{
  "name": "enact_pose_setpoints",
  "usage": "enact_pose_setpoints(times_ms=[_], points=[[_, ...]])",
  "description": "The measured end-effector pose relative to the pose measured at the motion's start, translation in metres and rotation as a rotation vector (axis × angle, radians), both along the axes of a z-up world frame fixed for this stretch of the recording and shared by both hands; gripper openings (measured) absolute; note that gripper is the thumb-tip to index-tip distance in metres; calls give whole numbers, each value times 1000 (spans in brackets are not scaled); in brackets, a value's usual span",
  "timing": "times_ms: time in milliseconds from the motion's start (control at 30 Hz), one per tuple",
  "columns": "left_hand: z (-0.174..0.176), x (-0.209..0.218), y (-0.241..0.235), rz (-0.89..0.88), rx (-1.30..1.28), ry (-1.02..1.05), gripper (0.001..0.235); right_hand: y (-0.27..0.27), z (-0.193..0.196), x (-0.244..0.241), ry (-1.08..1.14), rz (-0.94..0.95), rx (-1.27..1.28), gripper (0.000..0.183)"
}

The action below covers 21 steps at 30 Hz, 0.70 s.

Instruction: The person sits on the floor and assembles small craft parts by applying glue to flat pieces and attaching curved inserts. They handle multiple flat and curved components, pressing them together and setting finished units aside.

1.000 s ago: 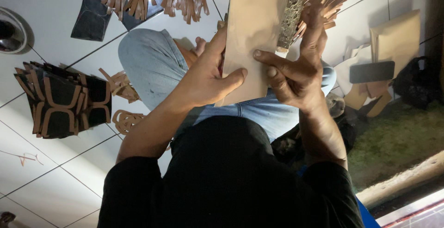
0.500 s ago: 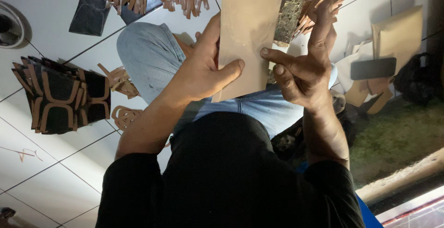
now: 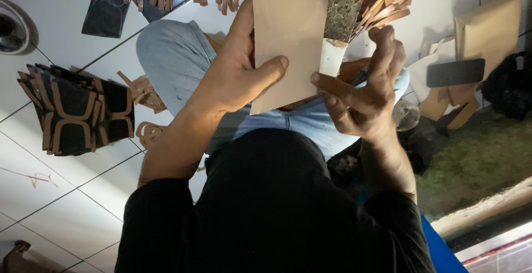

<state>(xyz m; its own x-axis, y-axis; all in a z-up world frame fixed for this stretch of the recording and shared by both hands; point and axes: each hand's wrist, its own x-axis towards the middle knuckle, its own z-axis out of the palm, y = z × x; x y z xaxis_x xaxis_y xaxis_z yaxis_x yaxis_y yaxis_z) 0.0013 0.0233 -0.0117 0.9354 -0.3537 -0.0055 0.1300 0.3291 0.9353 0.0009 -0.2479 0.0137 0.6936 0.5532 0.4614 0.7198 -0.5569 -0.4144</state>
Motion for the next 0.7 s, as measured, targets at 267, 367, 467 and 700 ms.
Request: enact_pose_setpoints(times_ms=[267, 367, 467, 700], points=[[-9, 2, -4, 15, 21, -71, 74, -9, -12, -33, 3, -28, 12, 29], [-12, 7, -8, 23, 79, -76, 77, -15, -22, -48, 71, -102, 30, 31], [-14, 13, -19, 44, 189, -101, 79, -24, -35, -58, 145, -165, 120, 35], [-33, 15, -49, -119, 409, 228, 89, -52, -62, -81, 269, -482, 247, 47]])
